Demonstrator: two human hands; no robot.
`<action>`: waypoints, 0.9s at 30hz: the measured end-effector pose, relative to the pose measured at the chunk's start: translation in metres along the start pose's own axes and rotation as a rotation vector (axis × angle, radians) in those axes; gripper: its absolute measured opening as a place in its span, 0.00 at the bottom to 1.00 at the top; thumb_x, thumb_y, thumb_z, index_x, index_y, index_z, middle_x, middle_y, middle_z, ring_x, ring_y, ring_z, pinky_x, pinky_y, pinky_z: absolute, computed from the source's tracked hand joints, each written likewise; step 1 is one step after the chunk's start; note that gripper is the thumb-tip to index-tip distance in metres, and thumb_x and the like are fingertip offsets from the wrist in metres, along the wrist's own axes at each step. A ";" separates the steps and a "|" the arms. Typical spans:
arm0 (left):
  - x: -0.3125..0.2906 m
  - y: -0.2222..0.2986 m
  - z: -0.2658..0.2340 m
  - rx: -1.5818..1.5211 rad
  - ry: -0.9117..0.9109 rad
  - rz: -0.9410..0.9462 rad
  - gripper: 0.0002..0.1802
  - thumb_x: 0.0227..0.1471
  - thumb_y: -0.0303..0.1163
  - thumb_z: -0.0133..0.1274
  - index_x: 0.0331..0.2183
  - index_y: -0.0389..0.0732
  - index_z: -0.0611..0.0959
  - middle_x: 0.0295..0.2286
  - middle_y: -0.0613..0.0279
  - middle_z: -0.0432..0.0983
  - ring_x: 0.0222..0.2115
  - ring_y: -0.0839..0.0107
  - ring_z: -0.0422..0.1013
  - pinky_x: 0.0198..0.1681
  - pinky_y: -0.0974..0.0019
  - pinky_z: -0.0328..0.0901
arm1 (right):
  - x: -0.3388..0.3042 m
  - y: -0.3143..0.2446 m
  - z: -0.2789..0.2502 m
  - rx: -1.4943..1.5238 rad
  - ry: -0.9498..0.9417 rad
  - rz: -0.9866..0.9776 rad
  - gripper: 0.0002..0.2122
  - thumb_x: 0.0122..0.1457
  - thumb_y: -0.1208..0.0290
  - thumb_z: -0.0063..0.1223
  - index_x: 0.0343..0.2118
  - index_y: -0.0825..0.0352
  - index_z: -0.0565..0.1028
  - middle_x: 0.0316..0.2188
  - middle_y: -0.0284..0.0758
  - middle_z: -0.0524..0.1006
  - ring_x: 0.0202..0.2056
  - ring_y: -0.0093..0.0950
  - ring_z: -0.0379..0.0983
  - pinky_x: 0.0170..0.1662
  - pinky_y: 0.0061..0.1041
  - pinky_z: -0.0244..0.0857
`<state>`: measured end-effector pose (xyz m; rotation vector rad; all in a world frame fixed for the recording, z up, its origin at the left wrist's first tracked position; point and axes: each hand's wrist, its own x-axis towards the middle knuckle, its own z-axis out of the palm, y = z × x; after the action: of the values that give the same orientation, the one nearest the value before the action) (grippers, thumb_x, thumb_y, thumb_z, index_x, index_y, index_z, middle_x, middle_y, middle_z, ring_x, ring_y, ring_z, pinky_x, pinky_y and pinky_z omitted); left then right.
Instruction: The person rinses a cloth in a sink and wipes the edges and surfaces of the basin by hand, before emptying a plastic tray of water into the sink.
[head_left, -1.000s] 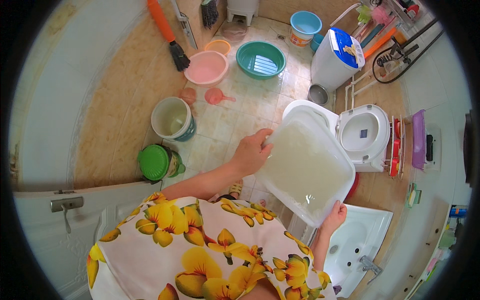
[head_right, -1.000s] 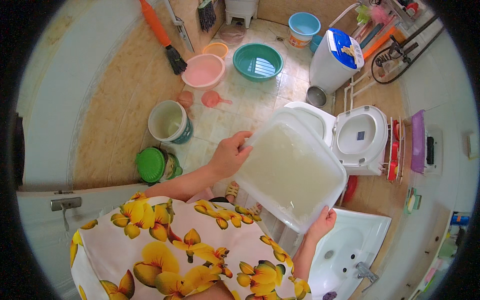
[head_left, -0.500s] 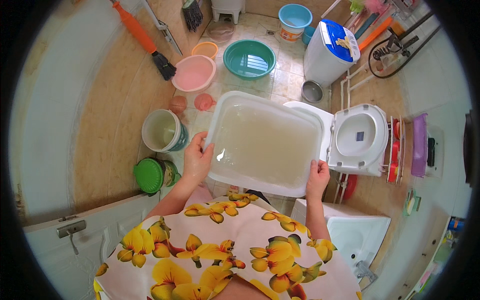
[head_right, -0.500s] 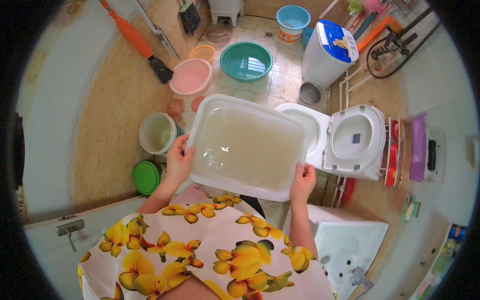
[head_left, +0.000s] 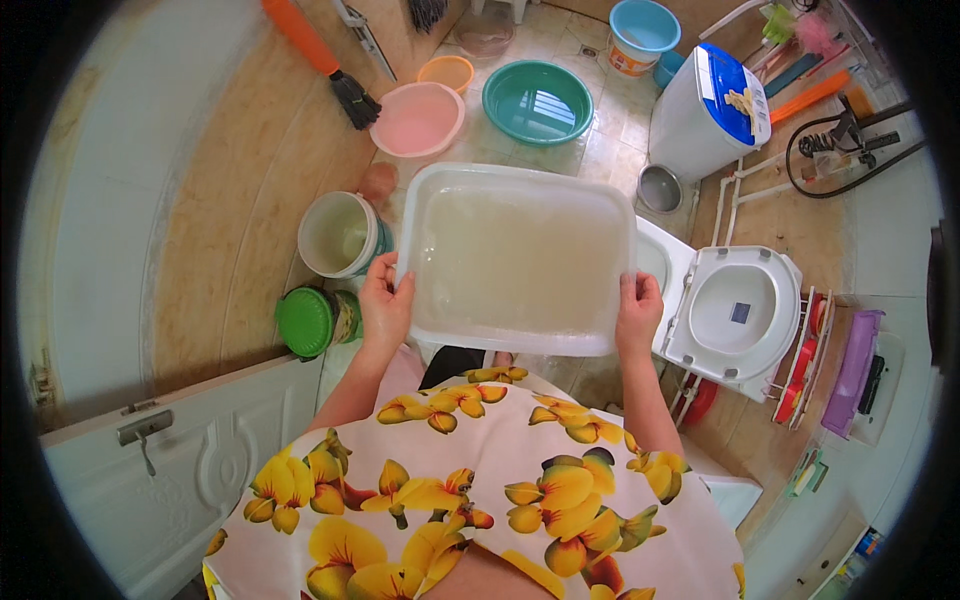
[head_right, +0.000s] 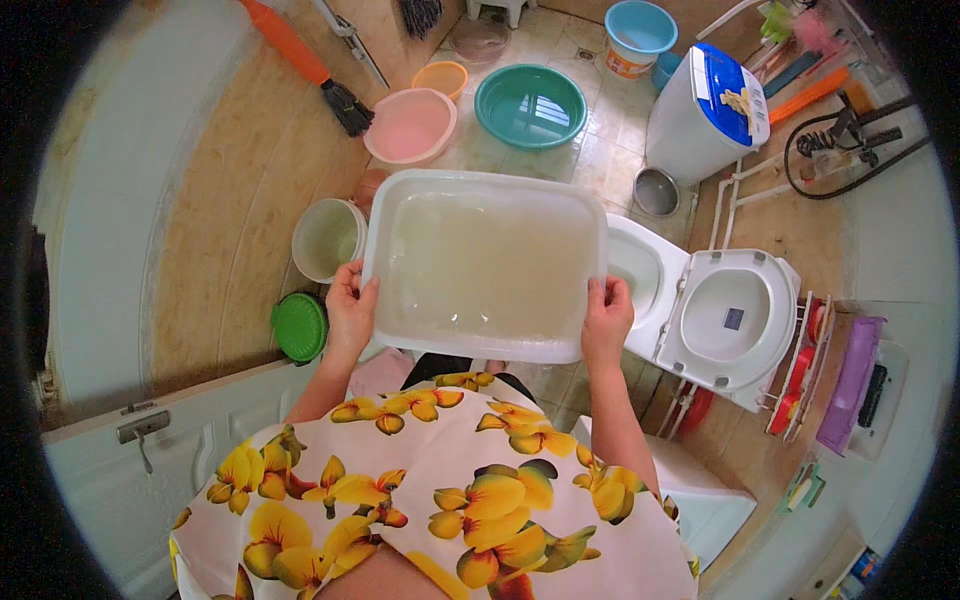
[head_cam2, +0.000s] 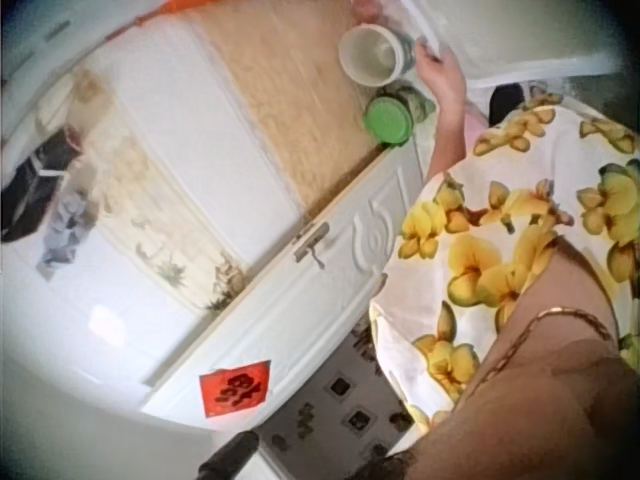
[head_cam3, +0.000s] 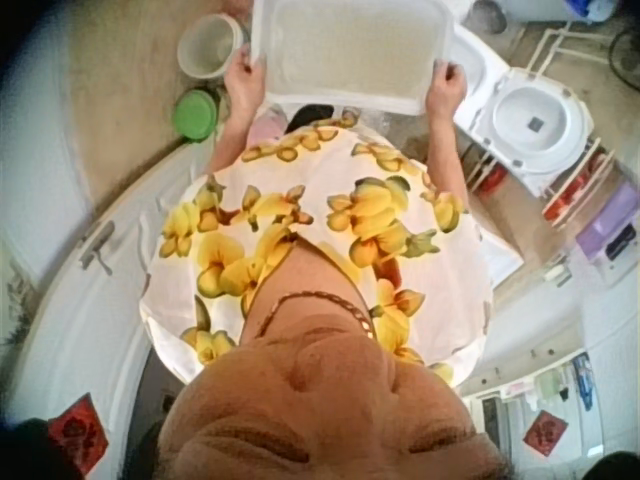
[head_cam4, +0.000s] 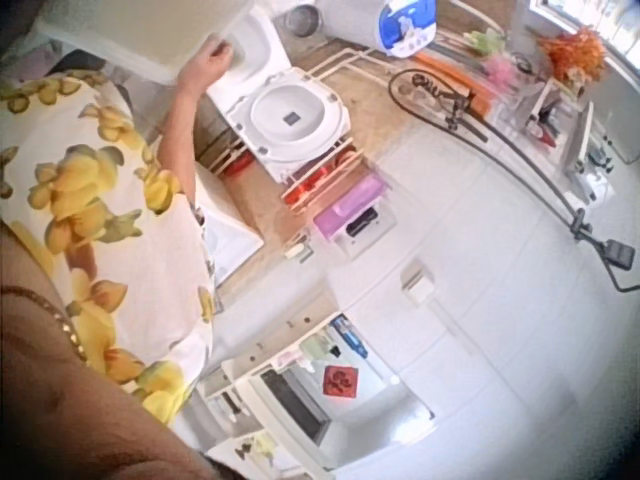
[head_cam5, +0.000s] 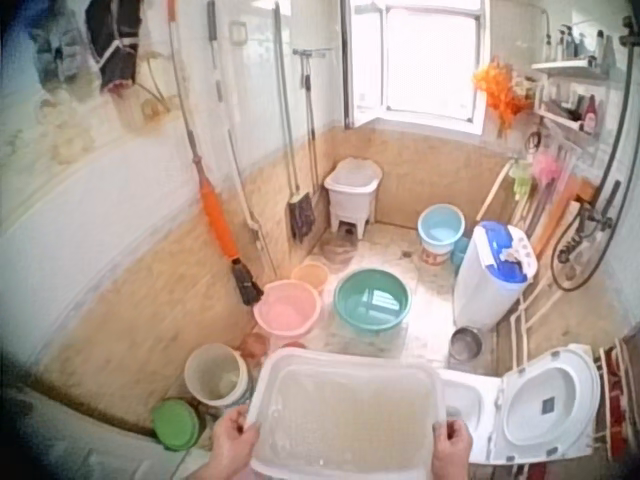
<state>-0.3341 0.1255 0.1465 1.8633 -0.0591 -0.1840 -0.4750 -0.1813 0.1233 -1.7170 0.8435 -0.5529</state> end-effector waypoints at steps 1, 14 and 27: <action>0.004 -0.003 -0.001 0.001 0.001 -0.007 0.12 0.50 0.19 0.49 0.40 0.33 0.72 0.22 0.72 0.69 0.21 0.87 0.60 0.24 0.81 0.55 | 0.005 -0.001 0.006 -0.003 -0.004 0.005 0.08 0.58 0.70 0.50 0.30 0.70 0.70 0.21 0.25 0.67 0.23 0.15 0.58 0.27 0.16 0.56; 0.083 -0.043 -0.037 -0.044 0.050 -0.126 0.09 0.46 0.23 0.55 0.30 0.39 0.70 0.18 0.72 0.69 0.17 0.86 0.59 0.20 0.79 0.56 | 0.055 0.006 0.098 -0.054 -0.106 0.013 0.08 0.57 0.70 0.51 0.30 0.70 0.70 0.21 0.24 0.66 0.23 0.14 0.57 0.27 0.15 0.55; 0.131 -0.054 -0.077 -0.009 0.112 -0.196 0.08 0.45 0.25 0.54 0.27 0.37 0.70 0.14 0.64 0.68 0.15 0.79 0.61 0.18 0.72 0.57 | 0.120 0.013 0.199 -0.060 -0.273 -0.056 0.08 0.59 0.69 0.49 0.29 0.69 0.70 0.23 0.27 0.69 0.26 0.15 0.61 0.30 0.16 0.58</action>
<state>-0.1960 0.1965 0.1048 1.8665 0.2017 -0.2140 -0.2578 -0.1514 0.0458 -1.8253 0.6236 -0.3225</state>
